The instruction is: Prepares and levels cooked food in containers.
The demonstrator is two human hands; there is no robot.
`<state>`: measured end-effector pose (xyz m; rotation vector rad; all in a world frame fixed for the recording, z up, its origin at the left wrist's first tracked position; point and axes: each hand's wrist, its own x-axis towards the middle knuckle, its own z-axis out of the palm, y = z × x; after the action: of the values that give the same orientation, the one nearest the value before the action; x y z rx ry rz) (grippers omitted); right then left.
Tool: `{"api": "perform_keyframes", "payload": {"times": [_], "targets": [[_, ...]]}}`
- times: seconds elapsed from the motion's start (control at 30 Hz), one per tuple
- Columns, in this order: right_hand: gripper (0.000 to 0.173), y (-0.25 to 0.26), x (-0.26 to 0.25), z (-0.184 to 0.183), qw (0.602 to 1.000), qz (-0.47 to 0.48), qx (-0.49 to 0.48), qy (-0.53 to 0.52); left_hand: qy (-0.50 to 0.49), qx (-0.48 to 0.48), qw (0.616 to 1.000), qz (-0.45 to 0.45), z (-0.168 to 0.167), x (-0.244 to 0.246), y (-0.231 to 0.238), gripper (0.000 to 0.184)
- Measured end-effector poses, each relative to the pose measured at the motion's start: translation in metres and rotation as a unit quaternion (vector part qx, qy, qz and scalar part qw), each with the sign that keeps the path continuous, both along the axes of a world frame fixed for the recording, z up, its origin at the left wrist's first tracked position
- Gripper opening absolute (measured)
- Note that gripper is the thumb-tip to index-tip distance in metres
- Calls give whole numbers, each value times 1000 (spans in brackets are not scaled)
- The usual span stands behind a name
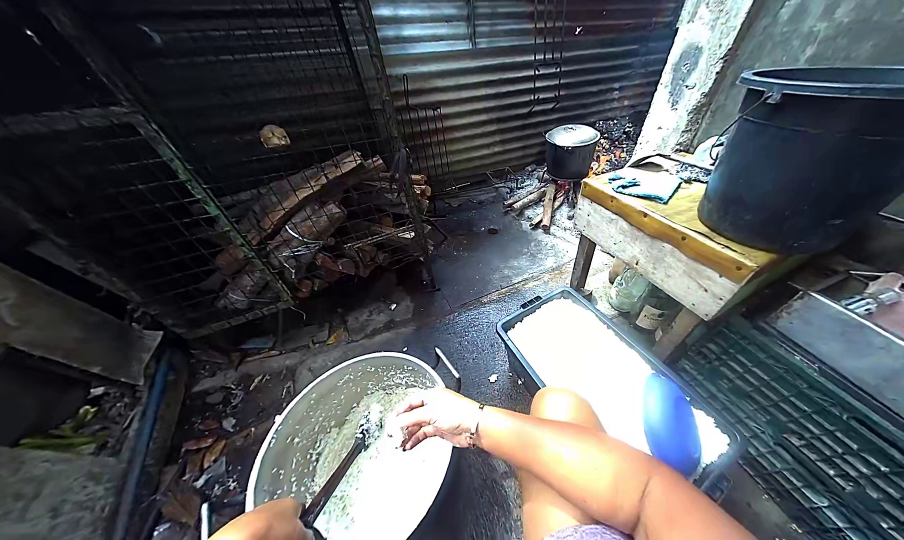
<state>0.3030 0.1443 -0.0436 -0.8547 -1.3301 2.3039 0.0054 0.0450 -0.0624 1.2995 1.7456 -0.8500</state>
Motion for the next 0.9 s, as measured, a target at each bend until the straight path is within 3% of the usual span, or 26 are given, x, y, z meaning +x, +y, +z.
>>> {"api": "perform_keyframes", "payload": {"times": [0.17,0.4,0.77,0.9], "targets": [[17,11,4,5,998,-58,-29,-21,-25,-8,1000,-6,14,18,13,54],[28,19,-6,3,997,-38,-41,-44,-30,-14,999,-13,10,12,19,55],[22,14,-21,-9,998,-21,-39,-39,-28,-7,999,17,18,-8,1,56],[34,13,-23,-11,999,-9,-15,-42,-24,-8,1000,19,17,-11,1,57]]}}
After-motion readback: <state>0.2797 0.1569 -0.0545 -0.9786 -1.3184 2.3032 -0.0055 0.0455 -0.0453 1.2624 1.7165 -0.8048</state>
